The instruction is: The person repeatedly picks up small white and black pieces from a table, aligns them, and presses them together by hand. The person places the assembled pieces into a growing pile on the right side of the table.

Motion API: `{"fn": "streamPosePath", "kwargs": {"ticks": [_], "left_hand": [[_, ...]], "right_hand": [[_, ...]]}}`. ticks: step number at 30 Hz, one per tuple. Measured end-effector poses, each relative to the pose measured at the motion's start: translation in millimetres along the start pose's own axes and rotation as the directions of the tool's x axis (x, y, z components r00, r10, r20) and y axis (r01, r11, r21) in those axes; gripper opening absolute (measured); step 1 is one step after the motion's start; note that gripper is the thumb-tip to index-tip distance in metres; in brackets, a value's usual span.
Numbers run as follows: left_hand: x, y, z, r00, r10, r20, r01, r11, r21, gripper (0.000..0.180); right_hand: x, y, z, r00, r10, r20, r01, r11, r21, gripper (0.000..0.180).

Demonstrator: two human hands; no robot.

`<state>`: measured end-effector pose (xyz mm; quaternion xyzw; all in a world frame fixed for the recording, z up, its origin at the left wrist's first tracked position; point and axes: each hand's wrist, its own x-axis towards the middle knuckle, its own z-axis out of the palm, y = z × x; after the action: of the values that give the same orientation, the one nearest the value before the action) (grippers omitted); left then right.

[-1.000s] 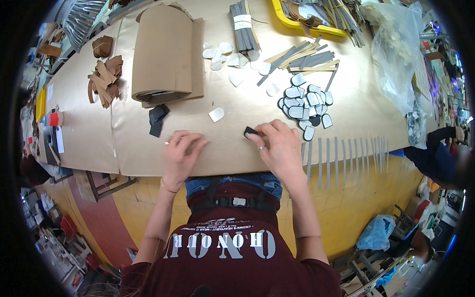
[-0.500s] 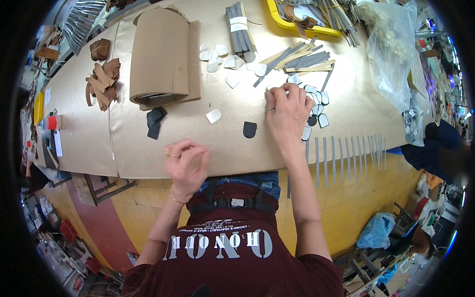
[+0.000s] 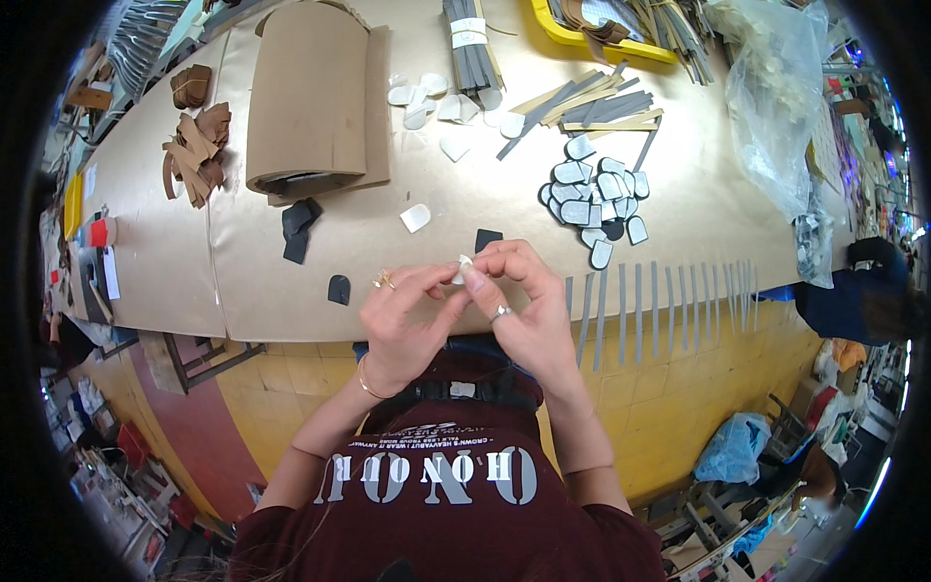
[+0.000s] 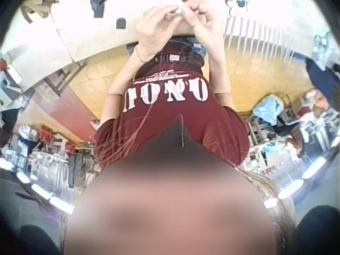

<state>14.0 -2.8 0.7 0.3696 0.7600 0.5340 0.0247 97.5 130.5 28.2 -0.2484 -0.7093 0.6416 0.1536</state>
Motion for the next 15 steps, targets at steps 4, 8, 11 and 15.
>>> {"fn": "streamPosePath", "kwargs": {"ticks": [4, 8, 11, 15], "left_hand": [[0, 0, -3, 0.958, -0.281, 0.051, 0.282, 0.899, -0.335, 0.02], [-6, 3, 0, 0.794, -0.584, 0.169, 0.523, 0.514, -0.68, 0.016], [-6, 2, 13, 0.856, -0.515, 0.034, 0.373, 0.572, -0.73, 0.015], [-10, 8, 25, 0.914, -0.407, 0.005, 0.335, 0.746, -0.575, 0.023]], "right_hand": [[-2, -2, -5, 0.999, 0.011, 0.034, -0.014, 0.995, 0.097, 0.015], [-3, 0, -6, 0.968, 0.251, 0.018, -0.25, 0.951, 0.179, 0.024], [-7, 6, 0, 0.96, 0.257, 0.115, -0.279, 0.917, 0.285, 0.024], [-12, 14, 2, 0.975, 0.222, 0.019, -0.211, 0.89, 0.404, 0.015]]}}
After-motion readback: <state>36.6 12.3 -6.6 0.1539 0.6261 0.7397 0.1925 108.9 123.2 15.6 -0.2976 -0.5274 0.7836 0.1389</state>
